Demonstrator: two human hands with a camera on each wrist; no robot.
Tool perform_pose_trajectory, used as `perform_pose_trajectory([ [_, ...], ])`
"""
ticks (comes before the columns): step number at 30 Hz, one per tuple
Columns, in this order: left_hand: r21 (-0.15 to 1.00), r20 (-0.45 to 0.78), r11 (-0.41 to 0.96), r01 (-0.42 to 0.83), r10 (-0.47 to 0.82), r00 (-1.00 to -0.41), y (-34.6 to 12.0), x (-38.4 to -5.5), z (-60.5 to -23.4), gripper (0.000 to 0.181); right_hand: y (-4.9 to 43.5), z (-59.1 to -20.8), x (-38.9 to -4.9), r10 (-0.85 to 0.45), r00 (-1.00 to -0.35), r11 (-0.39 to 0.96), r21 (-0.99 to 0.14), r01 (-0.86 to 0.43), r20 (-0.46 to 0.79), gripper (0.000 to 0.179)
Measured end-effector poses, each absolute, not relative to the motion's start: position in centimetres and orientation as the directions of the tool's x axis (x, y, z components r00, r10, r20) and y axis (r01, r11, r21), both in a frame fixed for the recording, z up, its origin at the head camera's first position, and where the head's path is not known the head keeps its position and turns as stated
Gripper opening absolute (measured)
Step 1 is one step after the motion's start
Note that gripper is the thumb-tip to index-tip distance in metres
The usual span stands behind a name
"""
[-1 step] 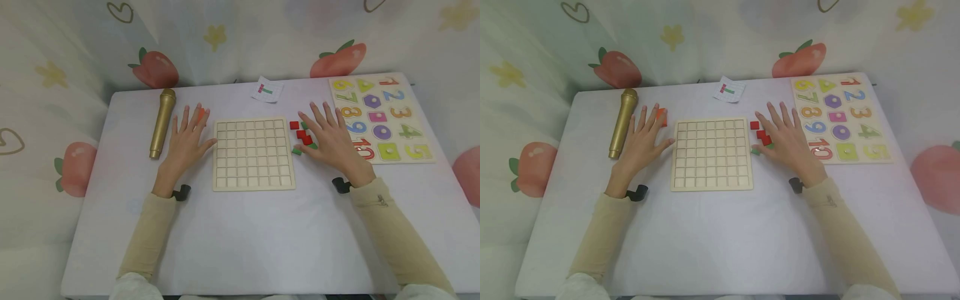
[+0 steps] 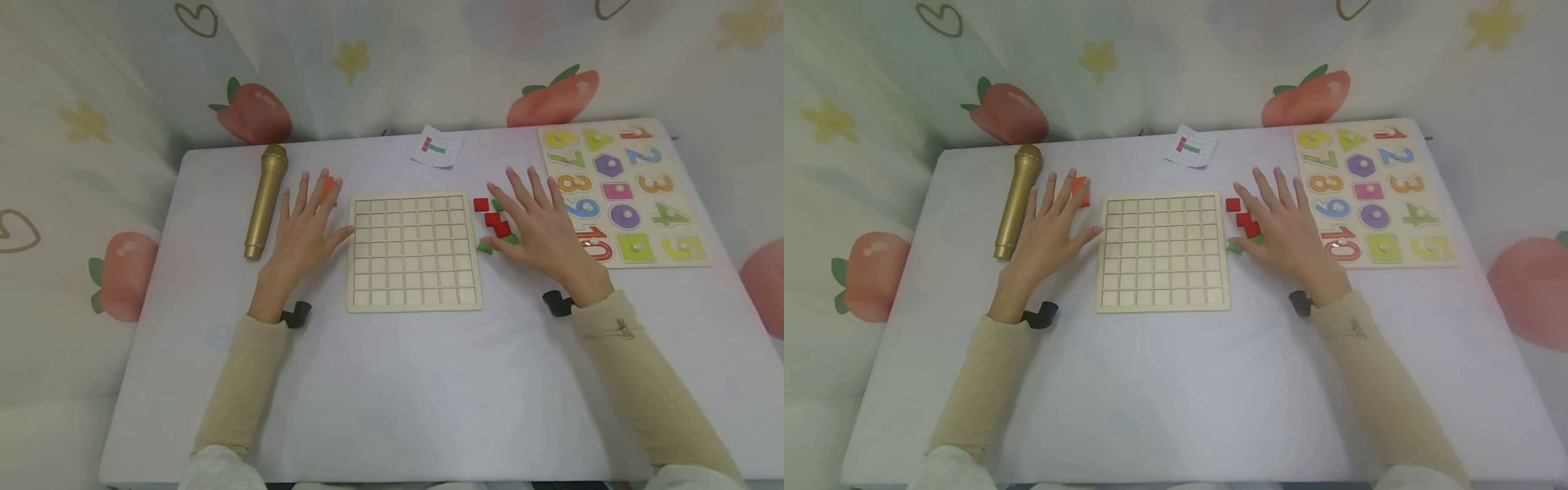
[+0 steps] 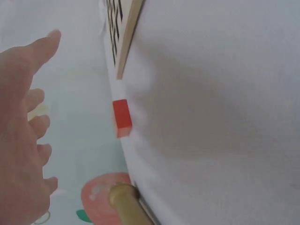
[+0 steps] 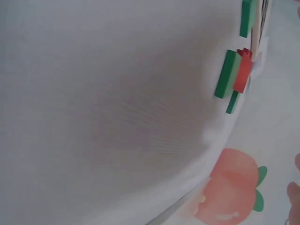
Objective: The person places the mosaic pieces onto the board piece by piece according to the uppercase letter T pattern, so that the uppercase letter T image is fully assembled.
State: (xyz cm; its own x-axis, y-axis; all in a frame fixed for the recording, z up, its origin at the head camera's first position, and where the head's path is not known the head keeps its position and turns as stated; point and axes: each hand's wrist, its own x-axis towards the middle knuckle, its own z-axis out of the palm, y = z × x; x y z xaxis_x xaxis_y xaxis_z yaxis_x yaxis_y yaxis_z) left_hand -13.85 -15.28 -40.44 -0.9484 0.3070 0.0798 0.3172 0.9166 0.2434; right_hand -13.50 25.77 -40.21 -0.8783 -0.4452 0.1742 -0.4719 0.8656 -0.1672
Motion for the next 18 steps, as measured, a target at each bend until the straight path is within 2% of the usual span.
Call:
perform_pose_trajectory([
  [10, 0.275, 0.052, 0.91, 0.31, 0.308, -0.95, -15.9, -14.08, -40.9, 0.093, 25.67, -40.68, -14.0, -0.447, -0.876, 0.86, -0.181, -0.477, 0.183, 0.092],
  [18, 0.381, -0.141, 0.867, 0.322, 0.399, -0.906, -15.81, -13.58, -41.13, 0.098, 25.06, -40.53, -14.29, -0.406, -0.904, 0.845, -0.32, -0.428, 0.134, 0.078],
])
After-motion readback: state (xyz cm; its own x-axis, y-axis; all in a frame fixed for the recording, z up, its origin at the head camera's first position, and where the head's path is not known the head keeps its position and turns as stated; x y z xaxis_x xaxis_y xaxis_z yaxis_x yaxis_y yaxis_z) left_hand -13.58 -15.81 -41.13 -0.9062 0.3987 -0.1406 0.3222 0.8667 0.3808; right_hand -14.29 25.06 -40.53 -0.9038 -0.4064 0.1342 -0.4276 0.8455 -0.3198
